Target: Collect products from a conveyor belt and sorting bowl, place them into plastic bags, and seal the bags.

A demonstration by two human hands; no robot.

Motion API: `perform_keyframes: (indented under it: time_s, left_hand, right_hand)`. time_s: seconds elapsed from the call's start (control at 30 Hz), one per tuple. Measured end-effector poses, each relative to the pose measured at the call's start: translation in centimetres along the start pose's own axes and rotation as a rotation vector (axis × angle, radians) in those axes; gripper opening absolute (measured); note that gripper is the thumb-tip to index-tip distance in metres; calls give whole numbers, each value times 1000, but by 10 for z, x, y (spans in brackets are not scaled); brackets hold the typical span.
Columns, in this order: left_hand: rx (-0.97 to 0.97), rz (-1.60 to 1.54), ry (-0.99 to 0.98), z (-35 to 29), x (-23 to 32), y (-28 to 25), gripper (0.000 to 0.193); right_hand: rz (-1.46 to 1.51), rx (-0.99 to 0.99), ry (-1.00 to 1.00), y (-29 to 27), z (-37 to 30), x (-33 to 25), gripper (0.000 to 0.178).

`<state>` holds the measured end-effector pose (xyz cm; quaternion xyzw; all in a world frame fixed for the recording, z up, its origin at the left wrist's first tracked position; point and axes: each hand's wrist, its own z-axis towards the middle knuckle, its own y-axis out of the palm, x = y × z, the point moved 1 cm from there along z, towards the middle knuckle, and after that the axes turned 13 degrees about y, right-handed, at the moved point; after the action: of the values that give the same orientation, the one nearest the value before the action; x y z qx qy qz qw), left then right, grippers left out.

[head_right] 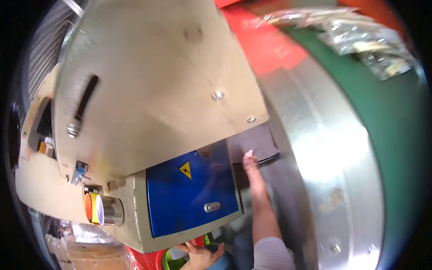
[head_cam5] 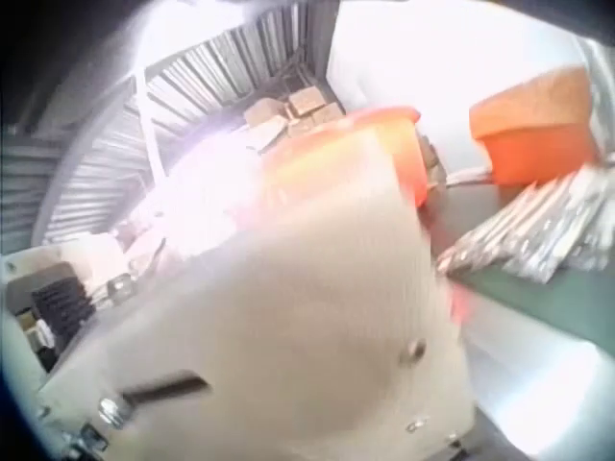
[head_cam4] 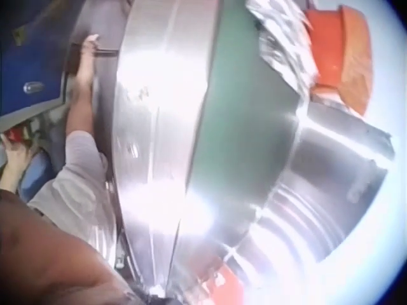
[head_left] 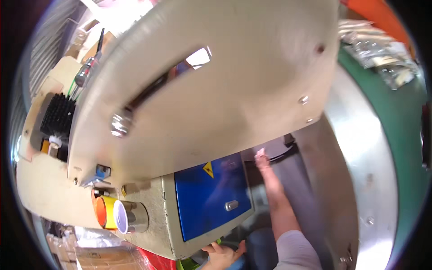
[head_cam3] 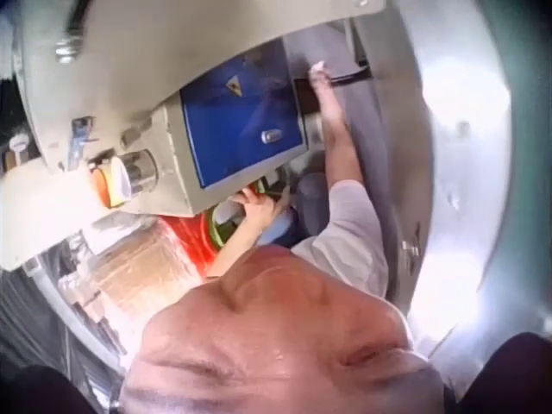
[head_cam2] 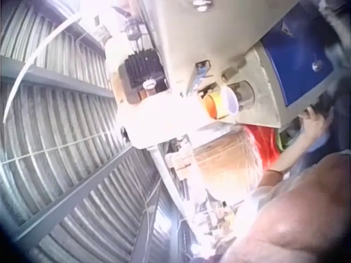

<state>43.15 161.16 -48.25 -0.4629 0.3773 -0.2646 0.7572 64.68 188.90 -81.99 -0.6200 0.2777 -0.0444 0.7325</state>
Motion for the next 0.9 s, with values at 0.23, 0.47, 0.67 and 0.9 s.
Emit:
perform_keyframes:
  time_s: [0.23, 0.47, 0.67, 0.9]
  left_hand:
    - [-41, -458, -257, 8, -25, -87, 84]
    - [-378, -1128, -382, -59, -17, -182, 82]
    - [-686, -1335, -621, -40, -56, -308, 58]
    - [-1016, -1514, -473, 96, -115, -316, 50]
  right_hand:
    - [765, 83, 220, -202, -127, -85, 20]
    - [795, 230, 283, -567, -207, -118, 27]
    - [442, 732, 161, -837, -91, -58, 25]
    - [-109, 672, 371, -958, 129, 143, 20]
